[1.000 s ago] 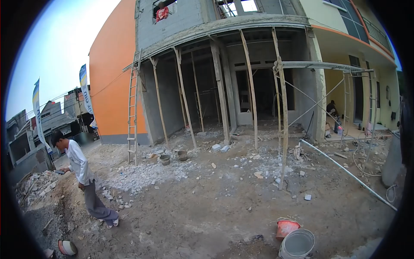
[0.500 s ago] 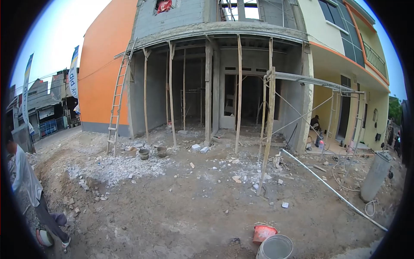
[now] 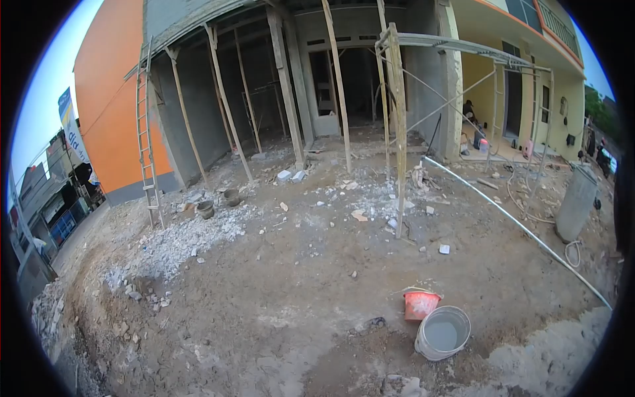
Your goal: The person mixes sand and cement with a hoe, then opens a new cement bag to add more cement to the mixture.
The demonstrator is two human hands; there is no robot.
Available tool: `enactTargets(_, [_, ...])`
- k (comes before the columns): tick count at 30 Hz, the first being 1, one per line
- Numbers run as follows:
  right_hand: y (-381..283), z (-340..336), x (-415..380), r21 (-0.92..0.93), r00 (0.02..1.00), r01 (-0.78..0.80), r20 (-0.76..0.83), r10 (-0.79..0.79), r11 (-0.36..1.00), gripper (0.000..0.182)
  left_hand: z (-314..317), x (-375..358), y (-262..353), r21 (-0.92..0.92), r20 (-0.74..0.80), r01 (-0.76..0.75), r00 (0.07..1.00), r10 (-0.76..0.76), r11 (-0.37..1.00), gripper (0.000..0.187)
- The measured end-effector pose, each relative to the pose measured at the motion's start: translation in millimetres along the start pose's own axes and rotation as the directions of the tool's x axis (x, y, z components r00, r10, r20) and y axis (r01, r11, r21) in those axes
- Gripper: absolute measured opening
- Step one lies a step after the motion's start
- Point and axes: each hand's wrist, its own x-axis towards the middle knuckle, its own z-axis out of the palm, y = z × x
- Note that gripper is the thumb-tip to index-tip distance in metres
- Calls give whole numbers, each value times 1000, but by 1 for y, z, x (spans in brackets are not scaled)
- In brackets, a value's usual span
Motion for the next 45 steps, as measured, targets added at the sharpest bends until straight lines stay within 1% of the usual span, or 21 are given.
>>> enactTargets(3, [11,35,-18,-155,994,-111,-5,112,982,46,48,-39,-33,66,139,-44,990,35,997,81])
enactTargets(4, [14,49,-28,-201,987,-161,-3,164,966,46,43,-50,-57,148,342,195,910,-236,969,45])
enactTargets(5, [25,63,-27,-303,987,-153,-5,159,941,41,51,-52,-92,107,383,79,917,-115,991,46])
enactTargets(6, [35,77,-23,-401,988,-143,-7,153,905,36,-2,-62,-81,110,347,236,901,-260,966,46])
enactTargets(7, [-9,103,-85,-117,963,-246,-146,228,962,40,7,-72,-127,256,315,158,919,-237,954,44])
enactTargets(8, [-12,117,-88,-114,951,-286,-156,267,952,48,-2,-77,-161,263,199,79,971,-134,962,39])
enactTargets(10, [34,154,-48,-256,873,-242,-478,95,936,62,-17,-72,-239,81,356,-25,934,-5,996,30])
enactTargets(13, [45,191,-38,123,711,-243,-652,263,962,47,-31,-62,-306,67,466,-91,884,49,994,32])
enactTargets(15, [75,204,-25,323,776,-204,-522,354,924,47,-31,-45,-307,374,579,9,779,-241,927,37])
enactTargets(17, [93,212,-15,501,837,-153,-392,381,852,47,-20,-42,-322,408,603,-14,755,-258,913,35])
enactTargets(20, [93,224,-27,621,744,-9,-519,420,783,33,-10,-49,-329,438,605,-62,758,-243,897,33])
enactTargets(23, [116,226,-25,529,781,-39,-514,356,848,22,-4,-60,-312,479,584,-13,751,-308,877,33])
enactTargets(27, [96,190,-54,747,905,-81,-222,363,660,22,3,-78,-289,622,498,42,749,-436,782,32])
enactTargets(29, [116,101,-48,703,866,29,-373,333,711,22,48,-82,-254,537,557,-28,762,-329,843,31])
enactTargets(32, [80,105,-79,714,899,84,-355,257,695,25,48,-86,-234,546,521,19,775,-357,838,36])
enactTargets(37, [28,-106,-50,392,641,386,-765,63,835,23,214,-20,-114,-33,605,-125,787,120,992,33])
enactTargets(38, [21,-155,-33,249,535,441,-844,-30,862,19,250,5,-68,-75,734,-63,672,98,995,32])
enactTargets(40, [1,-254,-1,40,440,356,-889,-130,934,29,330,40,7,-357,610,-152,709,354,922,34])
enactTargets(42, [-7,-337,48,-215,240,320,-924,-298,923,28,402,78,71,-473,632,-73,666,396,878,29])
enactTargets(44, [0,-415,100,-411,297,-10,-872,-390,912,33,445,99,113,-513,678,-4,611,409,858,25])
enactTargets(45, [-1,-426,112,-265,365,-72,-904,-222,962,29,451,96,123,-461,741,72,579,339,884,24])
